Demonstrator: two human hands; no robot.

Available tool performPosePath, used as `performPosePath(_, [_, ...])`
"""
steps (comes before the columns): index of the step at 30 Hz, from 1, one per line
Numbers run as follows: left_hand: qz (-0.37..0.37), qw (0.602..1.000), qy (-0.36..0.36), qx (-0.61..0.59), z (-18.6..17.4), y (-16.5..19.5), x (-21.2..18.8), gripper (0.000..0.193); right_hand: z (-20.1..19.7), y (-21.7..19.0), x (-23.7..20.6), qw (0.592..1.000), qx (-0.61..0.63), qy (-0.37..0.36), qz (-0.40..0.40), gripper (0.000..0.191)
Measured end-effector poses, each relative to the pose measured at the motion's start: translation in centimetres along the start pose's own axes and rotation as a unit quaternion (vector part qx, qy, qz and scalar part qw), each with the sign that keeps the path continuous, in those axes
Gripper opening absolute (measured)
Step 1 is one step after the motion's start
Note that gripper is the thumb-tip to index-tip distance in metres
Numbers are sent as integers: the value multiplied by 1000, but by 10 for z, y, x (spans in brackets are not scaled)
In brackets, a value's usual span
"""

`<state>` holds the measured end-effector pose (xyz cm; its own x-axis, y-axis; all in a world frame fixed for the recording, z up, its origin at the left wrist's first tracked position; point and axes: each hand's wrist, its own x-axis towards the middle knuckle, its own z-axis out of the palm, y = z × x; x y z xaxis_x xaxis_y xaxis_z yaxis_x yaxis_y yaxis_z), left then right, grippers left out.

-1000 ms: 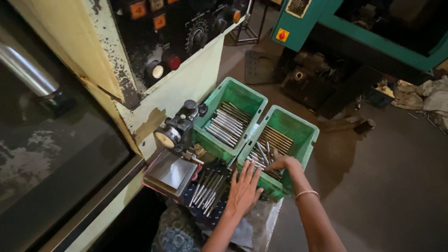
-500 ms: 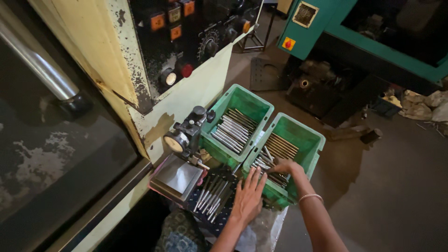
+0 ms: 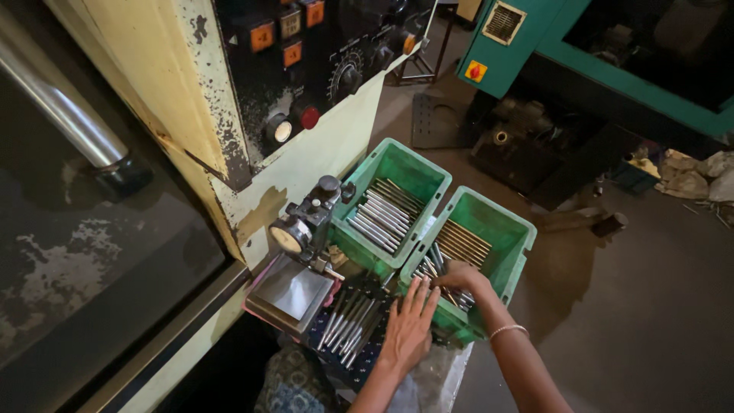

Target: The person retrieves metal rods from a machine, measures them with a dial indicator, and places them into green bins. The person repeats this process for multiple rods, organizing them by size.

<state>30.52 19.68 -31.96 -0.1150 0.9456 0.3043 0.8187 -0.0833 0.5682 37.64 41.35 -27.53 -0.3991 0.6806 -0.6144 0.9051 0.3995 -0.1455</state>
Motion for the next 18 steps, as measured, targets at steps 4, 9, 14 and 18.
performPosePath(4, [2, 1000, 7, -4, 2, -1, 0, 88, 12, 2, -1, 985, -24, 138, -103, 74])
performPosePath(9, [5, 1000, 19, -2, 3, -1, -2, 86, 24, -5, -1, 963, -87, 235, -98, 72])
performPosePath(14, [-1, 1000, -2, 2, 2, -3, -1, 87, 18, -8, -1, 974, -44, 212, -63, 81])
performPosePath(18, [3, 1000, -5, 2, 1, -5, 1, 87, 12, -10, 2, 986, -13, 163, -29, 74])
